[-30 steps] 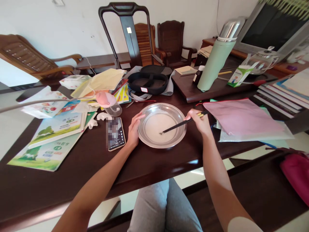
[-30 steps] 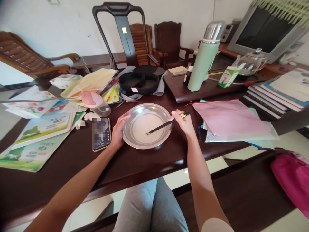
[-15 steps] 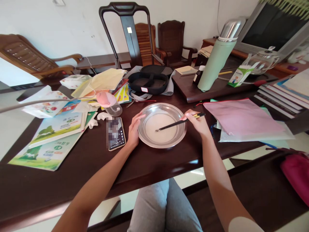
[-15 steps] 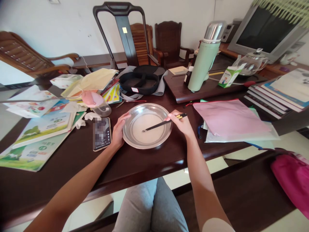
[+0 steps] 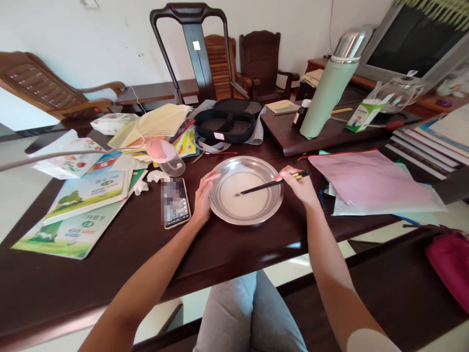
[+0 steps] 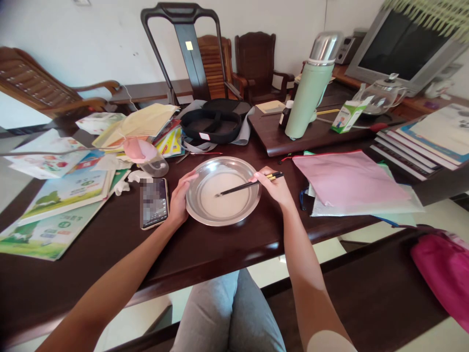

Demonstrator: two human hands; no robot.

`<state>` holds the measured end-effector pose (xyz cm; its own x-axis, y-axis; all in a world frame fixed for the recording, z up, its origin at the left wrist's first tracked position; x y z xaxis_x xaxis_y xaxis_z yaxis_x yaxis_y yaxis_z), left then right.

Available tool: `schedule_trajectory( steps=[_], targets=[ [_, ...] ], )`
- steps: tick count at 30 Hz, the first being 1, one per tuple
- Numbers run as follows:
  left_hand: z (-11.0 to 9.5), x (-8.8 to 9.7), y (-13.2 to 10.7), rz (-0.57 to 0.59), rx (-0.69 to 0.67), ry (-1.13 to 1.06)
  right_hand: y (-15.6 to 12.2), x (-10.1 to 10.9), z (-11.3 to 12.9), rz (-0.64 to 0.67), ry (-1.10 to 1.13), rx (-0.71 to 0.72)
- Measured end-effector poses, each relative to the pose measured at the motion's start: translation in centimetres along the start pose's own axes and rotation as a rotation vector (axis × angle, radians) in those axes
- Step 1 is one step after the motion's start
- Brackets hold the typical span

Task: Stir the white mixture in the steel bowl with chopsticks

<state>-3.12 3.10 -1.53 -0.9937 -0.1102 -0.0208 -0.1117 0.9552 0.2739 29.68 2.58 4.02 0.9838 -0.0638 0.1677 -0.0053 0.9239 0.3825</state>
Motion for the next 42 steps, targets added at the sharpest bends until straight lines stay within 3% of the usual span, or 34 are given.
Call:
schedule_trajectory(
  steps=[5, 7, 12, 18, 25, 31, 33, 38, 40, 42],
  targets=[
    [0.0, 0.1, 0.0, 0.009, 0.001, 0.002, 0.2, 1.1, -0.4, -0.214, -0.004, -0.006],
    [0.1, 0.1, 0.0, 0.010, 0.004, 0.007, 0.2, 1.0, -0.3, -0.184, 0.014, -0.014],
    [0.1, 0.1, 0.0, 0.012, -0.014, 0.005, 0.0, -0.1, 0.2, 0.035, 0.005, 0.001],
    [0.0, 0.0, 0.0, 0.004, 0.001, 0.001, 0.1, 0.9, -0.1, -0.197, 0.006, -0.006],
    [0.0, 0.1, 0.0, 0.017, -0.006, 0.001, -0.1, -0.1, 0.1, 0.049, 0.009, 0.004],
    [0.1, 0.0, 0.0, 0.001, 0.002, -0.029, 0.3, 1.2, -0.4, -0.220, -0.015, 0.013],
    [0.2, 0.0, 0.0, -0.004, 0.008, -0.036, 0.2, 1.1, -0.4, -0.199, 0.013, 0.000],
    [0.1, 0.0, 0.0, -0.005, -0.002, -0.033, -0.1, -0.1, 0.0, 0.041, 0.008, 0.007],
    [0.1, 0.0, 0.0, -0.005, 0.000, -0.033, 0.0, 0.0, -0.2, 0.007, -0.009, 0.023],
    [0.0, 0.0, 0.0, -0.002, 0.007, -0.037, 0.1, 0.6, -0.5, -0.106, -0.024, 0.022]
  ],
)
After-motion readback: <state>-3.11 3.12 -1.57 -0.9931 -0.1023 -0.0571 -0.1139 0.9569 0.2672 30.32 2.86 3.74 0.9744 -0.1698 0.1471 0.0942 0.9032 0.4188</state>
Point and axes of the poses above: each hand's wrist, its own y-axis towards the middle knuckle, its own x-axis out of the back of the hand, z = x × y, the point moved 2 cm from there along y, towards the middle knuckle
